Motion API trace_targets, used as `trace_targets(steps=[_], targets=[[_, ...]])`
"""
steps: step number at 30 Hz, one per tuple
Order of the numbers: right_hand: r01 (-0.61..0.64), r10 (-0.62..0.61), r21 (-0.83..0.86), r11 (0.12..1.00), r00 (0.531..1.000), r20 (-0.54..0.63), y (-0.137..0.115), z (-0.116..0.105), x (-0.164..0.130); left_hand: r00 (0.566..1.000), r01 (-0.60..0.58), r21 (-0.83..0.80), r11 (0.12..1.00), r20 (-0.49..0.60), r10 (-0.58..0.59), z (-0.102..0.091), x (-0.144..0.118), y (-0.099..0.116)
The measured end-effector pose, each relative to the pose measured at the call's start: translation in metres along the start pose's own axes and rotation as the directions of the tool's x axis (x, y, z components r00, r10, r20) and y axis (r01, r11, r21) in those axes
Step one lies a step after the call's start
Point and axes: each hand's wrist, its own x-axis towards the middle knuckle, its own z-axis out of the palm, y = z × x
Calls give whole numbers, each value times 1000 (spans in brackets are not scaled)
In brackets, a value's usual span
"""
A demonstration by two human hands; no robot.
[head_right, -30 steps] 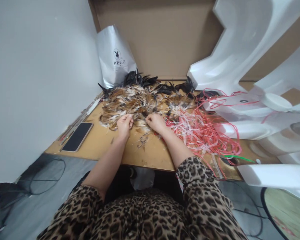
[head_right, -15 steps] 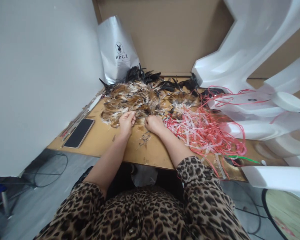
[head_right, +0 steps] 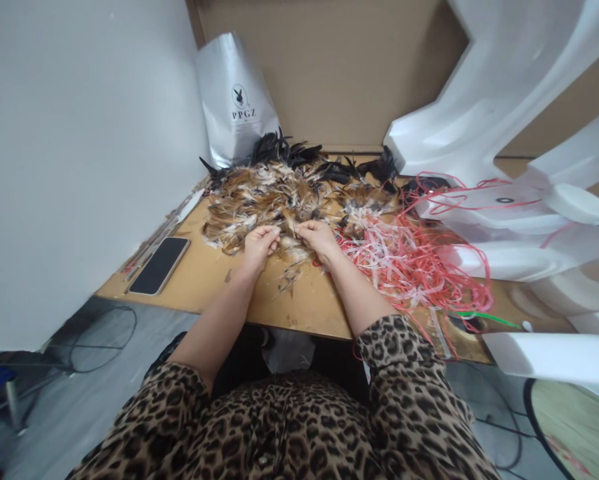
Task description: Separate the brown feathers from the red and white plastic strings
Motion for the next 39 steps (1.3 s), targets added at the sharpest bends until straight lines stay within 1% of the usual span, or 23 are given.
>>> trace_targets(steps=[2,5,8,11,14,18,22,25,27,30,32,34,39], targets=[[-14,14,60,998,1000,0,1,2,0,998,0,46,999,63,-3,1,-1,-1],[18,-18,11,1000,999,-33,4,6,0,992,8,74,997,123,-17,2,-3,-2],[67,-72,-73,995,995,-73,8,11,-1,990,41,69,997,134,-50,3,-3,-3],[94,-97,-58,994,993,-62,9,15,-2,987,78,58,995,137,-85,3,-3,-4],[70,-70,1,998,997,-28,9,15,-3,985,107,38,994,131,-111,2,-1,-5],[32,-31,29,999,999,-22,7,11,-3,979,128,7,992,160,-128,2,-1,-4],[6,-8,67,998,999,31,8,9,-2,975,125,21,992,183,-127,3,-4,-2],[14,-17,84,996,999,28,7,8,-2,974,105,72,992,196,-117,4,-6,-1],[15,-15,116,993,1000,5,5,7,-1,981,48,116,992,183,-68,4,-6,-2],[13,-7,197,980,999,-32,1,4,-1,992,-69,143,987,115,53,2,-4,-3],[18,-9,223,975,999,-39,0,4,-2,994,-96,129,987,71,87,1,-3,-2],[21,-15,209,978,999,-34,0,5,-2,995,-77,124,989,69,69,1,-3,-2],[31,-31,180,983,1000,-4,3,13,-5,991,8,117,993,130,-23,4,-6,0]])
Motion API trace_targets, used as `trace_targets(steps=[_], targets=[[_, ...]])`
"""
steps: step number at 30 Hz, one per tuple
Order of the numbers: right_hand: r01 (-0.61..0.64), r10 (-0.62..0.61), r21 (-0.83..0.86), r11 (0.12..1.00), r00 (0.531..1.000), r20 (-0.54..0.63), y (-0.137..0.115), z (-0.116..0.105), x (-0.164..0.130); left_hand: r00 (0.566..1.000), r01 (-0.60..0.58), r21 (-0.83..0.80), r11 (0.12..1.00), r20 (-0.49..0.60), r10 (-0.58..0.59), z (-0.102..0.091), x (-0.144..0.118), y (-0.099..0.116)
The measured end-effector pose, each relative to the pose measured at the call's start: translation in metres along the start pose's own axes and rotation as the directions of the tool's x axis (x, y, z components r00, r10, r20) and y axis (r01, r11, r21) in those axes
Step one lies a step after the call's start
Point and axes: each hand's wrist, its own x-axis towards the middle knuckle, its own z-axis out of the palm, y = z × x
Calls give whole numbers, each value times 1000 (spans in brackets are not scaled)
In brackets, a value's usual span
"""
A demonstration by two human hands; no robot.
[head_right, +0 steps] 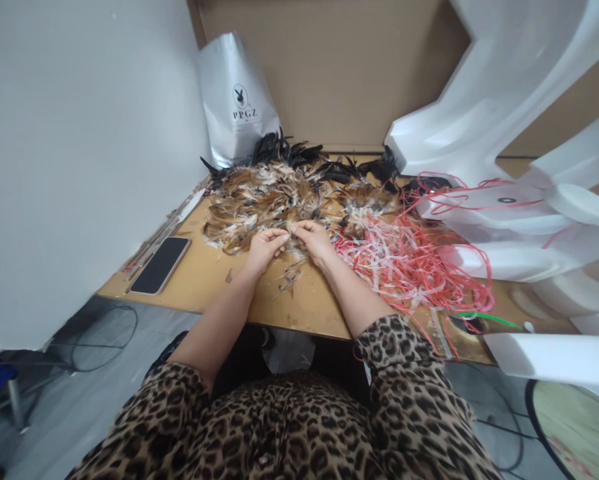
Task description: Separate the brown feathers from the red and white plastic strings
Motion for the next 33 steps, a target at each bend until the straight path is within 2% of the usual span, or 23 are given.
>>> trace_targets(steps=[4,11,13,16,18,20,26,33], targets=[[-14,13,66,998,1000,12,-1,-1,1,998,51,-20,998,46,-50,1,-2,1],[-34,37,223,974,999,-11,-7,-13,7,976,111,-10,994,192,-107,-3,-3,1],[-32,38,245,969,999,-21,-9,-15,8,979,124,-75,989,174,-109,-5,-1,1],[-39,42,251,967,999,-7,-10,-14,6,992,120,-233,965,69,-106,-7,3,1],[-55,51,228,972,998,23,-9,-11,5,993,115,-320,940,9,-119,-7,4,1],[-64,56,176,982,997,47,-9,-7,2,991,122,-357,926,-8,-134,-7,5,1],[-25,23,29,999,998,54,-4,4,-4,991,137,-309,941,30,-134,-5,4,0],[-39,41,-32,999,997,66,5,3,0,992,125,-241,962,40,-118,-5,4,-1]])
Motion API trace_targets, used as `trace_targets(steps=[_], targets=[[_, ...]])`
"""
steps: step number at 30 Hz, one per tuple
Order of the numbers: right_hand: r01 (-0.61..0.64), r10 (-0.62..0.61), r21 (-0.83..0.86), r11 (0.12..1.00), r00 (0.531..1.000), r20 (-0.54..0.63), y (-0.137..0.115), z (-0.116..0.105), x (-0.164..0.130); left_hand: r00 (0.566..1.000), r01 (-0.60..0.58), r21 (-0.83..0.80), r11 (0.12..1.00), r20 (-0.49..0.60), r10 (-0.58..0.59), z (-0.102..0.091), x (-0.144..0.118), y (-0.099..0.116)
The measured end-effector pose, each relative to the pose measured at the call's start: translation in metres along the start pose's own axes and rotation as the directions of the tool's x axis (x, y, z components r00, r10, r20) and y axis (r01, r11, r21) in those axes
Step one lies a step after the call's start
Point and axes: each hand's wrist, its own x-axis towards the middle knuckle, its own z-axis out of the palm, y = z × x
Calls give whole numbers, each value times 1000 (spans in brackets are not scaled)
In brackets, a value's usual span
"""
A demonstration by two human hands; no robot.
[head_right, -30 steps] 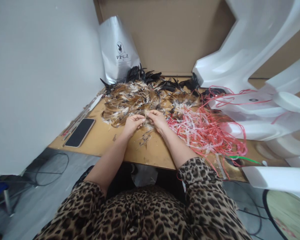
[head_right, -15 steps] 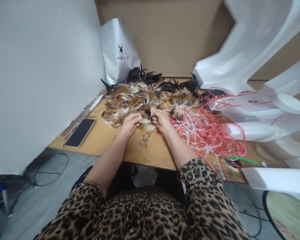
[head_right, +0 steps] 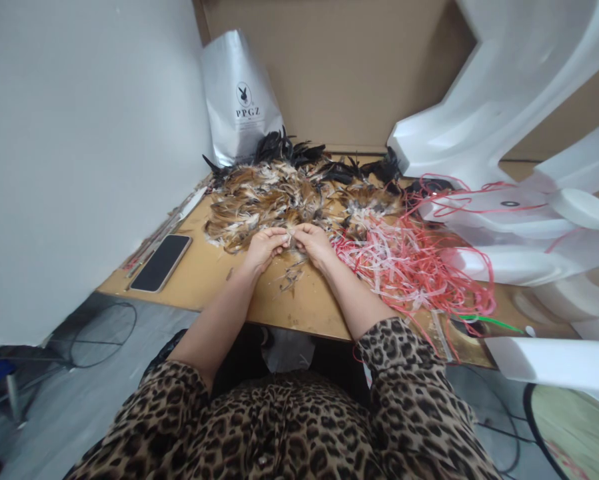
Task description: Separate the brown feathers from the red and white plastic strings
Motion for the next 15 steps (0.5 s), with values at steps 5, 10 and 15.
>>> trace_targets(steps=[5,10,15], targets=[[19,-19,-21,1000,1000,-1,3,-1,0,1000,-9,5,1000,16,9,-1,1,-1],[-18,18,15,1000,1000,13,1,0,-1,1000,-19,1,1000,20,19,-1,1,-1],[-78,77,2,997,996,44,-2,-1,-3,998,-47,-63,997,-41,44,-2,2,1]])
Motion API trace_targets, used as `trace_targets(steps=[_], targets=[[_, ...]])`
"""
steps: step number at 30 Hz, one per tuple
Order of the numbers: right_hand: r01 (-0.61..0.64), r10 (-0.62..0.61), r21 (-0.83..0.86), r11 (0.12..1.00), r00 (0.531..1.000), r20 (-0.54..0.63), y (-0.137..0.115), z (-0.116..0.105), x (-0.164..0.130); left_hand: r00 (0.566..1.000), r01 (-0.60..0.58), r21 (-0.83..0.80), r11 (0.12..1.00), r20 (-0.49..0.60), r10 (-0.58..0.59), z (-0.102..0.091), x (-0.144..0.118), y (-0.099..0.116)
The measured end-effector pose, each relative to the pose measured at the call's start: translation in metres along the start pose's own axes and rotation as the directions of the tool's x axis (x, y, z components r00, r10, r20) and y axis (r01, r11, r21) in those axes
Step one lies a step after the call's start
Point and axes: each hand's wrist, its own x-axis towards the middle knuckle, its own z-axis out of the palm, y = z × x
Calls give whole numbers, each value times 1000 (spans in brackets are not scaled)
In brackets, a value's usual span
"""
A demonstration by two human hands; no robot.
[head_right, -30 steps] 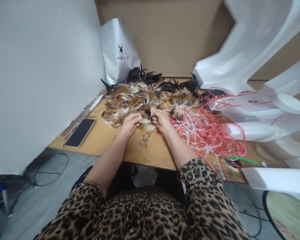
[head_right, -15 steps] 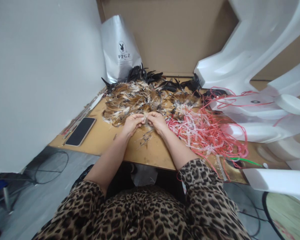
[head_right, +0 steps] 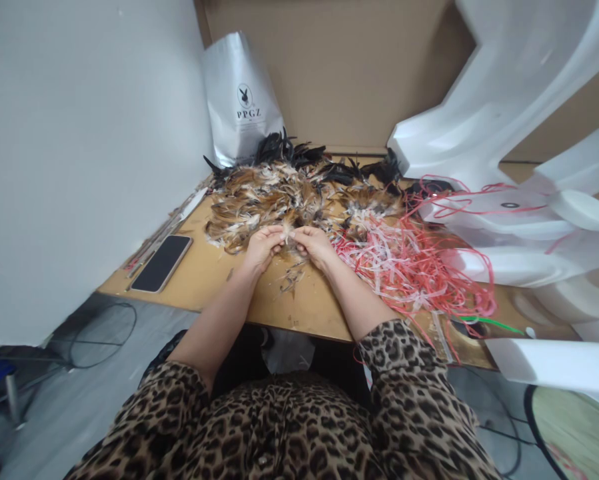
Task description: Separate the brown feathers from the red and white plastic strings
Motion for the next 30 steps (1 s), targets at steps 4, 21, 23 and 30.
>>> trace_targets(steps=[4,21,23,30], targets=[[-31,33,-70,997,999,34,3,2,-2,997,-24,-56,998,-70,20,-1,1,1],[168,-197,-256,952,976,-93,1,6,-2,999,48,-47,998,26,-47,3,-7,4],[183,-217,-309,933,973,-79,1,3,-2,998,48,-13,999,41,-48,4,-8,3],[245,-261,-468,849,965,33,4,-1,0,999,36,27,999,18,-37,3,-6,1]])
